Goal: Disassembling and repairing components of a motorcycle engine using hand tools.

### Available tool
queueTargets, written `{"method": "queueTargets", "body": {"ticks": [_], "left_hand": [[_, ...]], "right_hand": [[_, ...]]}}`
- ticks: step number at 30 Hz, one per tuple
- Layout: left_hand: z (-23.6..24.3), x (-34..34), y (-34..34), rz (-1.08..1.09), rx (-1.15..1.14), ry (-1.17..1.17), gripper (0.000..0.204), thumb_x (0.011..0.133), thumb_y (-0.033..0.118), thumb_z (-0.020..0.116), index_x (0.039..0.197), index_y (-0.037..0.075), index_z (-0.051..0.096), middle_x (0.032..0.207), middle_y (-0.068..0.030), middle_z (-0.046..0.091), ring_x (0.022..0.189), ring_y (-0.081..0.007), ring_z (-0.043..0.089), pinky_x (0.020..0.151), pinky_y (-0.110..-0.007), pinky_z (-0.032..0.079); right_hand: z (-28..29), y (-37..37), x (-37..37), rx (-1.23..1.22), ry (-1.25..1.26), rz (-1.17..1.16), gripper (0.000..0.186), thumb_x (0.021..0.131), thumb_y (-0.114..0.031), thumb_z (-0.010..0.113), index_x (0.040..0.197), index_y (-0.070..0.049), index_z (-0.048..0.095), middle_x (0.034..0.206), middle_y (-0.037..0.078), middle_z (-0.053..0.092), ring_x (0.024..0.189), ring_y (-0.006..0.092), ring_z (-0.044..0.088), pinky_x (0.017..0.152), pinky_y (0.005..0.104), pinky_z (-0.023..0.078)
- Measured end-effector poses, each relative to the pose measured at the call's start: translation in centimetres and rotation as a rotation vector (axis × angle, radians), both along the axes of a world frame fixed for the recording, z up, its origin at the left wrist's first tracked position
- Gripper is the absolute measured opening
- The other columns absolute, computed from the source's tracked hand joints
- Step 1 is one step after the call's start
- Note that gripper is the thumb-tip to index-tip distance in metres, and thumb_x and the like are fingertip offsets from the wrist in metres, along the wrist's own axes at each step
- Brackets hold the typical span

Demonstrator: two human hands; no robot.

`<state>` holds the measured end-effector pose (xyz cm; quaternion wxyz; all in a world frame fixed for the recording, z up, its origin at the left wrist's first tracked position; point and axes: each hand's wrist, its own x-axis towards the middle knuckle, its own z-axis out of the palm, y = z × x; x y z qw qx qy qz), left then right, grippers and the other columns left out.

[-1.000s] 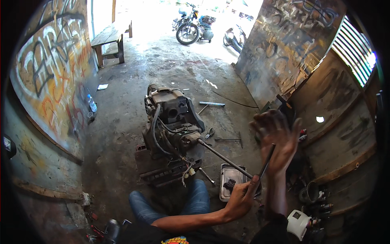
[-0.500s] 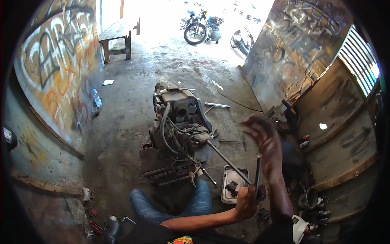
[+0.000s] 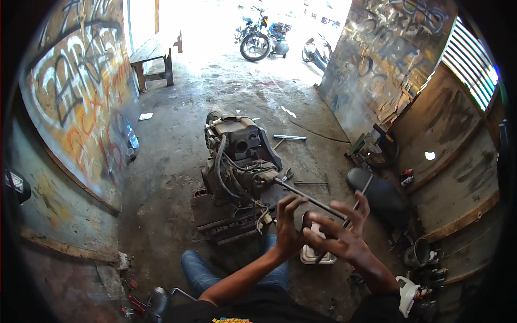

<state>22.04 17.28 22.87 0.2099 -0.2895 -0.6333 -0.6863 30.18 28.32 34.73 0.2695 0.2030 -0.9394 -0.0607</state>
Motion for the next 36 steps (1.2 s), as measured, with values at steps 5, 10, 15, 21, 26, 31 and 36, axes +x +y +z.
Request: {"method": "queueTargets", "body": {"ticks": [5, 10, 15, 21, 26, 31, 36], "left_hand": [[0.6, -3.2, 1.2, -0.149, -0.298, 0.298, 0.056, 0.090, 0.007, 0.061, 0.143, 0.008, 0.046, 0.119, -0.0129, 0.059, 0.115, -0.0322, 0.057, 0.115, -0.052, 0.031], [-0.4, -4.5, 1.0, -0.324, -0.404, 0.327, 0.049, 0.092, 0.003, 0.058, 0.139, 0.004, 0.048, 0.117, -0.0164, 0.059, 0.114, -0.0332, 0.057, 0.115, -0.052, 0.032], [-0.6, -5.0, -0.4, -0.250, -0.414, 0.440, 0.044, 0.079, -0.003, 0.064, 0.123, 0.001, 0.061, 0.111, -0.0145, 0.062, 0.108, -0.0336, 0.061, 0.096, -0.041, 0.050], [-0.2, -4.0, 0.7, -0.056, -0.304, 0.387, 0.028, 0.079, 0.001, 0.069, 0.107, 0.004, 0.070, 0.099, -0.0113, 0.068, 0.092, -0.0299, 0.068, 0.076, -0.039, 0.056], [-1.3, -3.4, 0.7, -0.027, -0.338, 0.332, 0.035, 0.080, 0.008, 0.068, 0.114, 0.013, 0.070, 0.110, -0.0079, 0.065, 0.103, -0.0297, 0.063, 0.085, -0.042, 0.054], [-3.9, -3.7, -0.9, -0.023, -0.449, 0.183, 0.067, 0.079, -0.001, 0.064, 0.143, 0.007, 0.045, 0.138, -0.0199, 0.047, 0.134, -0.0391, 0.042, 0.116, -0.047, 0.033], [-7.0, -3.8, -3.7, 0.153, -0.407, -0.013, 0.069, 0.077, -0.007, 0.058, 0.143, 0.004, 0.042, 0.141, -0.0191, 0.043, 0.135, -0.0386, 0.041, 0.116, -0.046, 0.032]], "right_hand": [[-6.4, -3.0, -3.2, -0.431, 0.693, 0.074, 0.060, 0.094, -0.051, 0.057, 0.148, -0.029, 0.042, 0.151, 0.003, 0.043, 0.141, 0.0316, 0.035, 0.118, 0.0594, 0.019], [-8.3, -3.4, -5.7, -1.910, 0.859, 0.573, 0.085, 0.099, -0.068, 0.032, 0.154, -0.003, 0.026, 0.154, 0.020, 0.038, 0.128, 0.0274, 0.052, 0.110, 0.0441, 0.037], [-7.3, 2.0, -7.7, -1.339, -0.277, 1.696, 0.067, 0.101, -0.063, 0.034, 0.117, -0.002, 0.058, 0.104, 0.010, 0.068, 0.076, 0.0140, 0.054, 0.076, 0.0306, 0.040], [-11.6, -4.7, -5.2, -1.540, 0.750, 0.185, 0.038, 0.104, -0.038, 0.045, 0.118, -0.004, 0.055, 0.101, 0.013, 0.059, 0.101, 0.0249, 0.056, 0.096, 0.0366, 0.041], [-9.9, -4.2, -2.4, -1.327, 0.250, -0.411, 0.018, 0.098, -0.013, 0.061, 0.110, 0.000, 0.062, 0.104, 0.011, 0.062, 0.095, 0.0193, 0.059, 0.084, 0.0322, 0.046], [-9.5, -3.1, -1.9, -1.348, 0.102, -0.213, 0.018, 0.101, -0.015, 0.057, 0.112, -0.002, 0.064, 0.083, 0.004, 0.056, 0.069, 0.0099, 0.047, 0.063, 0.0272, 0.041], [-10.7, -2.5, -2.0, -1.168, 0.241, -0.250, 0.020, 0.104, -0.019, 0.052, 0.108, -0.001, 0.060, 0.077, 0.000, 0.049, 0.069, 0.0086, 0.046, 0.065, 0.0265, 0.041]]}}
